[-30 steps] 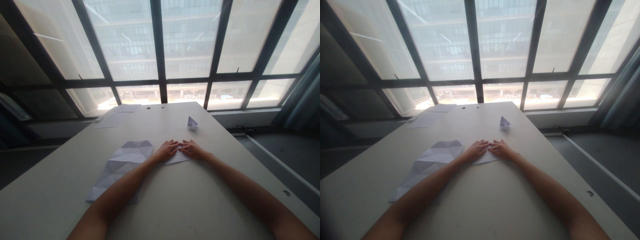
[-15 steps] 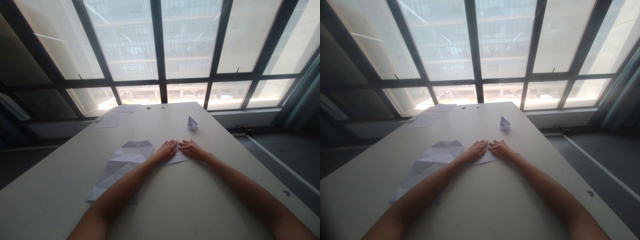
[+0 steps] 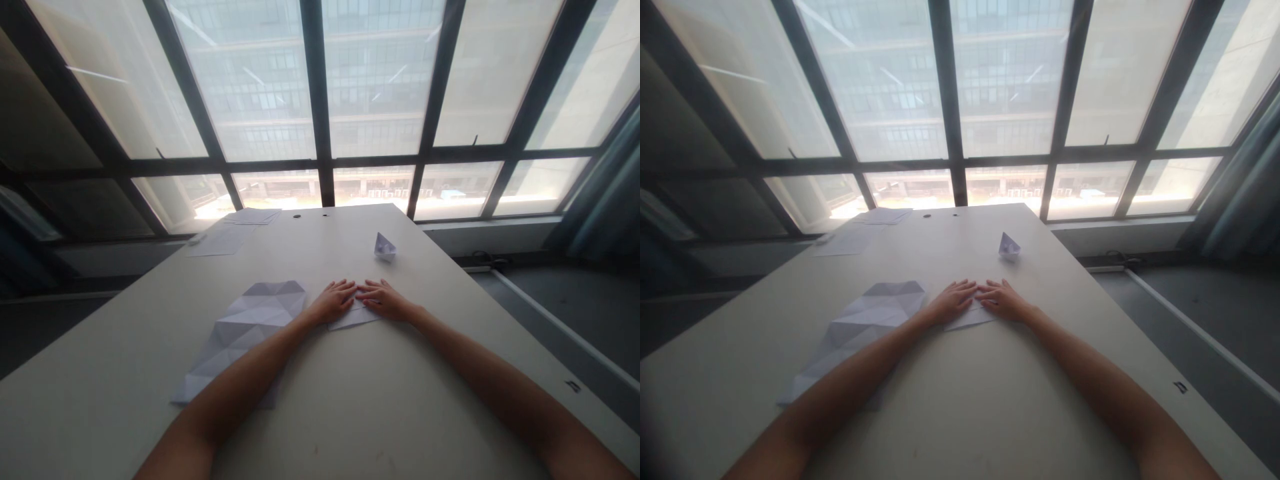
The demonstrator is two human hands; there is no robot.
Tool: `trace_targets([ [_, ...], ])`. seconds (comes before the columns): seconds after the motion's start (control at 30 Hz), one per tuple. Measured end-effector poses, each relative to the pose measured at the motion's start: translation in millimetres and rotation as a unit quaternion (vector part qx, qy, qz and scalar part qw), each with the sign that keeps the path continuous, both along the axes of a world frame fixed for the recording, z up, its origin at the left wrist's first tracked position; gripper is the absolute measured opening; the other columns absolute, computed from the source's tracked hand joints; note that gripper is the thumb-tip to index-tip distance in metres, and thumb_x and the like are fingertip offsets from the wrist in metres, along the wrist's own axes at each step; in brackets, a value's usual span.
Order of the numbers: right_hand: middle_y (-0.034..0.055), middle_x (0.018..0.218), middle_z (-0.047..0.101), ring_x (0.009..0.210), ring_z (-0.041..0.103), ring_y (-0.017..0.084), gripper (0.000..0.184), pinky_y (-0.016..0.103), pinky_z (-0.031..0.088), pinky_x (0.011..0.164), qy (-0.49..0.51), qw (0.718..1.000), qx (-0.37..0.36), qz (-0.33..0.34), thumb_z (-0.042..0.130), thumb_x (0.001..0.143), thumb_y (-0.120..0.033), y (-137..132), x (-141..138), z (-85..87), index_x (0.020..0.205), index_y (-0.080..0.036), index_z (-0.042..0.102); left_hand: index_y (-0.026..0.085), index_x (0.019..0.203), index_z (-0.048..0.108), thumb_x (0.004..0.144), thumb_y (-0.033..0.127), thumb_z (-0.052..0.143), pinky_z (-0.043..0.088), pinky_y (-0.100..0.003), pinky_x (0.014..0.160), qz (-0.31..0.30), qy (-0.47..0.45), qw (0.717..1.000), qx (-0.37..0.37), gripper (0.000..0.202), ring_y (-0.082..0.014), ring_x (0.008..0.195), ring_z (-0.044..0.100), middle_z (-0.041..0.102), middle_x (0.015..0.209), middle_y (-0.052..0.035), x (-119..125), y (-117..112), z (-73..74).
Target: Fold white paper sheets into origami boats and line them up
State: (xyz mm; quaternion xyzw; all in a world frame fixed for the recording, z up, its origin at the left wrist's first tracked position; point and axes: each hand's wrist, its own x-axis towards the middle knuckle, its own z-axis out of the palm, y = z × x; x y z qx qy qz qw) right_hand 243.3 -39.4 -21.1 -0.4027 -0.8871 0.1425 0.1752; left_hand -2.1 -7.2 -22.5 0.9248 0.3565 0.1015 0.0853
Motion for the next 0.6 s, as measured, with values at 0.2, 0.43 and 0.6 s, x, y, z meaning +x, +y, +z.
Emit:
trace_targets([
  [0.2, 0.0036, 0.152, 0.047, 0.146, 0.033, 0.034, 0.039, 0.068, 0.019, 0.114, -0.005, 1.000, 0.009, 0.004, 0.044, 0.102, -0.040, -1.6, -0.4, 1.8, 0.138, -0.036, 0.059, 0.030, 0.149, 0.045, 0.102, 0.032, 0.042, 0.023, -0.049, 0.121, -0.006, -0.003, 1.000, 0.004, 0.047, -0.0264, 0.148, 0.032, 0.038, 0.159, -0.0032, -0.1, -1.8, 2.4],
  [0.43, 0.0030, 0.156, 0.042, 0.147, 0.030, 0.034, 0.040, 0.069, 0.018, 0.114, -0.024, 1.000, 0.011, 0.006, 0.041, 0.104, -0.042, -1.9, 0.3, 2.7, 0.139, -0.038, 0.057, 0.029, 0.149, 0.045, 0.102, 0.032, 0.042, 0.023, -0.050, 0.121, -0.003, -0.003, 1.000, -0.001, 0.048, -0.0270, 0.148, 0.031, 0.038, 0.159, -0.0034, 0.7, -2.5, 2.7],
  [0.6, 0.0030, 0.154, 0.045, 0.145, 0.035, 0.034, 0.038, 0.070, 0.019, 0.113, -0.020, 1.000, 0.019, -0.002, 0.041, 0.103, -0.042, -1.9, -1.5, 1.8, 0.135, -0.038, 0.062, 0.024, 0.151, 0.043, 0.102, 0.037, 0.043, 0.022, -0.050, 0.122, 0.005, -0.013, 1.000, -0.008, 0.050, -0.0267, 0.148, 0.031, 0.039, 0.158, -0.0054, 1.1, -1.6, 0.8],
])
